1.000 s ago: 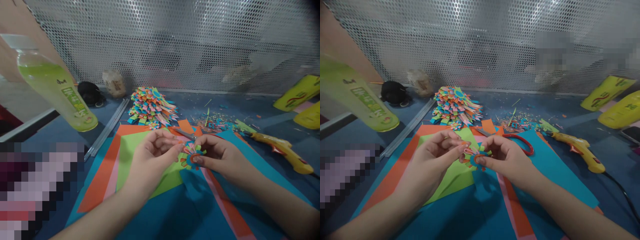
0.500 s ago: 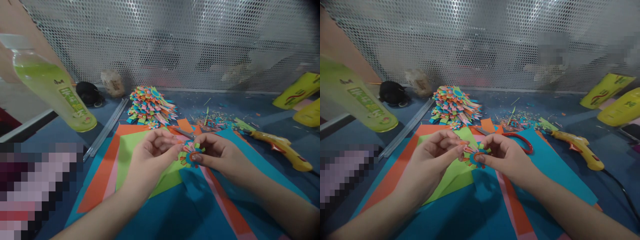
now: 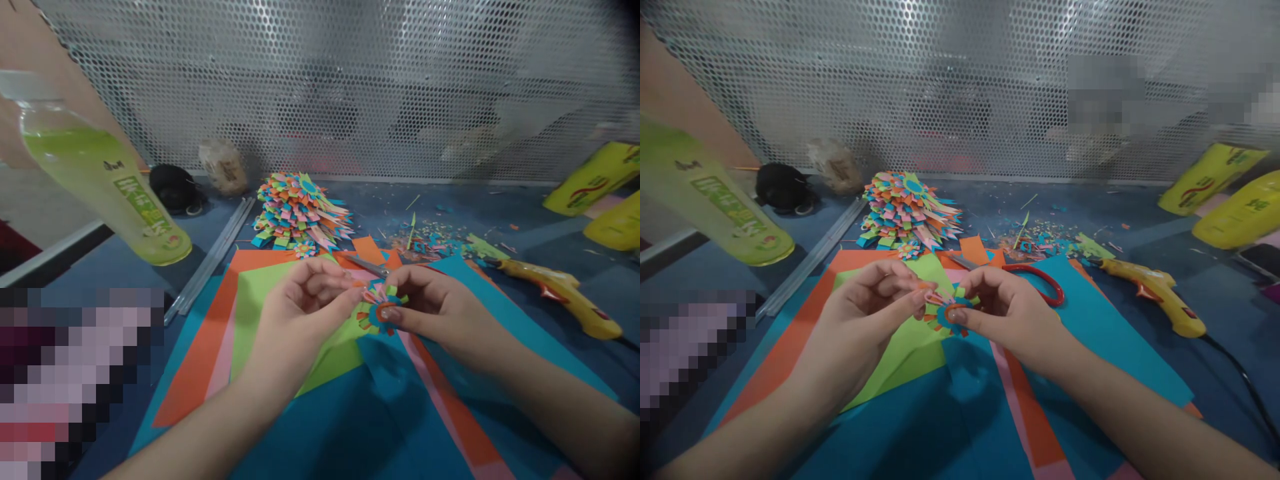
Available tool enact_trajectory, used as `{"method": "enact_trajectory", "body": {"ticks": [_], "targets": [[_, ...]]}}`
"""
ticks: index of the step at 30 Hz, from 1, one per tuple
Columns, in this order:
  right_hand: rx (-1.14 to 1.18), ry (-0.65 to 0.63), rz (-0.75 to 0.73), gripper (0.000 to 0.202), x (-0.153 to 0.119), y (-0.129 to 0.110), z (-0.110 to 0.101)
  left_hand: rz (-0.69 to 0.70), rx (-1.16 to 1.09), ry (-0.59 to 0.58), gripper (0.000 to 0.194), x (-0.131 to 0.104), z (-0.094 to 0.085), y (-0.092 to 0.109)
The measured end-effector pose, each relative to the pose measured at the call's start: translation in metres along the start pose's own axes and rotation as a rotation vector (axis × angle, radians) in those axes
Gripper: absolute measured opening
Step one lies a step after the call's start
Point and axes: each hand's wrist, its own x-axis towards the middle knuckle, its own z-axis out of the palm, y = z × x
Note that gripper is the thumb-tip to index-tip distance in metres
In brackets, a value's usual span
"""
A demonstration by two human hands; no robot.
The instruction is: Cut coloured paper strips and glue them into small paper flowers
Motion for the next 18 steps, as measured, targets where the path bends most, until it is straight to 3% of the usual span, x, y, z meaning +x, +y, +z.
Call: {"method": "enact_trajectory", "body": {"ticks": [18], "targets": [[-0.096, 0.008, 0.014, 0.028, -0.0006, 0.0019, -0.0017, -0.011, -0.026, -0.021, 0.02, 0.0006, -0.0007, 0.0006]]}}
